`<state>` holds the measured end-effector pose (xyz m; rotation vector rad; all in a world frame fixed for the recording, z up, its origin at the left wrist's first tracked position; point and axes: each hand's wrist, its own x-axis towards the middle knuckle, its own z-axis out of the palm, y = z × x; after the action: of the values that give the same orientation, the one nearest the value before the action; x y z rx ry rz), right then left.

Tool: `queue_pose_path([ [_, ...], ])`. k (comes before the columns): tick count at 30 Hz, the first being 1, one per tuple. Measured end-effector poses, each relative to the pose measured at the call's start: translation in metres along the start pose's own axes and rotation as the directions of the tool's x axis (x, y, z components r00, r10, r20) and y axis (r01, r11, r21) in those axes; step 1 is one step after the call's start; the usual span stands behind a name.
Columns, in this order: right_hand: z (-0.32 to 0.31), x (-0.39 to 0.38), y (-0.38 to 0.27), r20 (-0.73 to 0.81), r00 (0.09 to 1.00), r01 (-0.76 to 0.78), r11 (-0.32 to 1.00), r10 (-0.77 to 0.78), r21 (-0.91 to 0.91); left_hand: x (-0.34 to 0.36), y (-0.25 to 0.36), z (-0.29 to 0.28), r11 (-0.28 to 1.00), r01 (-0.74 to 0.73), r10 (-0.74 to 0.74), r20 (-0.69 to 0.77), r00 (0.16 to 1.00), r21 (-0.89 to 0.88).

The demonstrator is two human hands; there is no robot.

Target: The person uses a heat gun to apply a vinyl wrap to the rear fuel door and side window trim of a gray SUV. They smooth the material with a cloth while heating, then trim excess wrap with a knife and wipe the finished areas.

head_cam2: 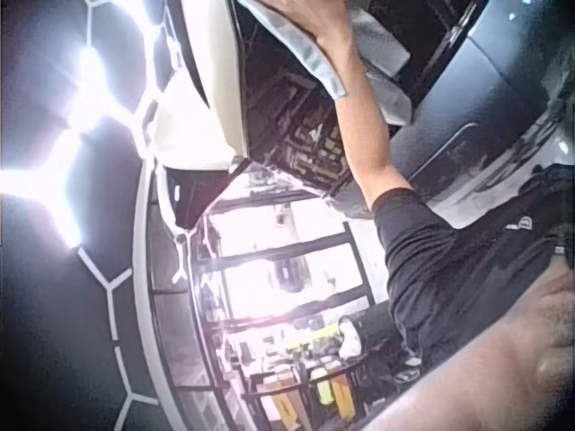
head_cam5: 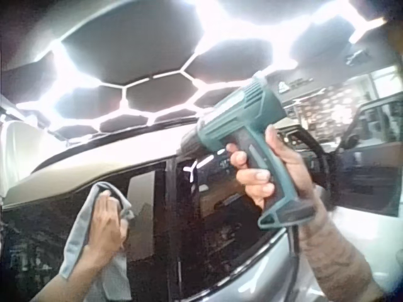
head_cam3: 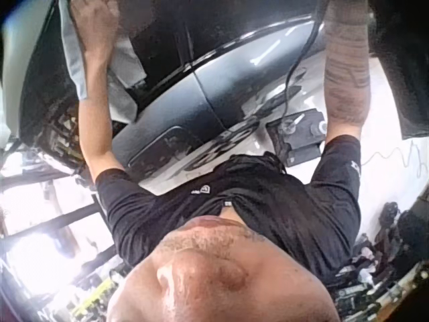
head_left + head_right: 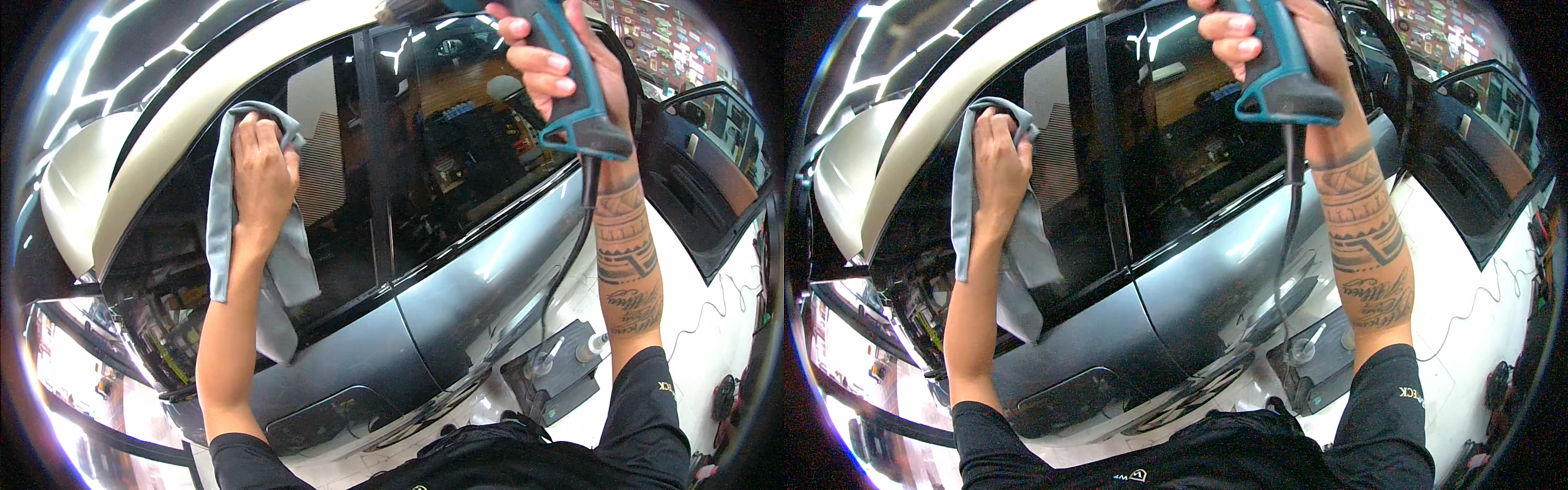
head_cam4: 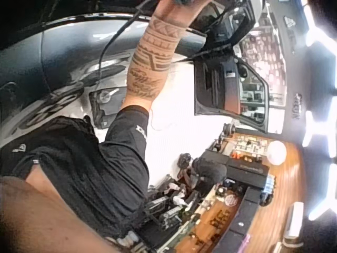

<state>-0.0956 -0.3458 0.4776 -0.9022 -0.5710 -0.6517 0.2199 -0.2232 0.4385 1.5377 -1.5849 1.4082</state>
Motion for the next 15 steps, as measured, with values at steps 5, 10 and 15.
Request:
queue_pose_path([
  [5, -0.023, -0.018, 0.006, 0.097, 0.993, -0.063, 0.994, 0.071, -0.089, 0.026, -0.010, 0.002, 0.984, -0.163, 0.167, 0.054, 0.985, -0.066],
  [10, -0.027, -0.045, 0.031, 0.074, 0.992, -0.098, 0.995, 0.097, 0.009, 0.028, -0.040, -0.009, 0.926, -0.200, 0.247, 0.114, 0.962, -0.319],
  [15, -0.032, -0.074, 0.048, 0.032, 0.997, -0.076, 0.993, 0.074, 0.088, 0.034, -0.052, -0.013, 0.910, -0.141, 0.189, 0.088, 0.978, -0.389],
])
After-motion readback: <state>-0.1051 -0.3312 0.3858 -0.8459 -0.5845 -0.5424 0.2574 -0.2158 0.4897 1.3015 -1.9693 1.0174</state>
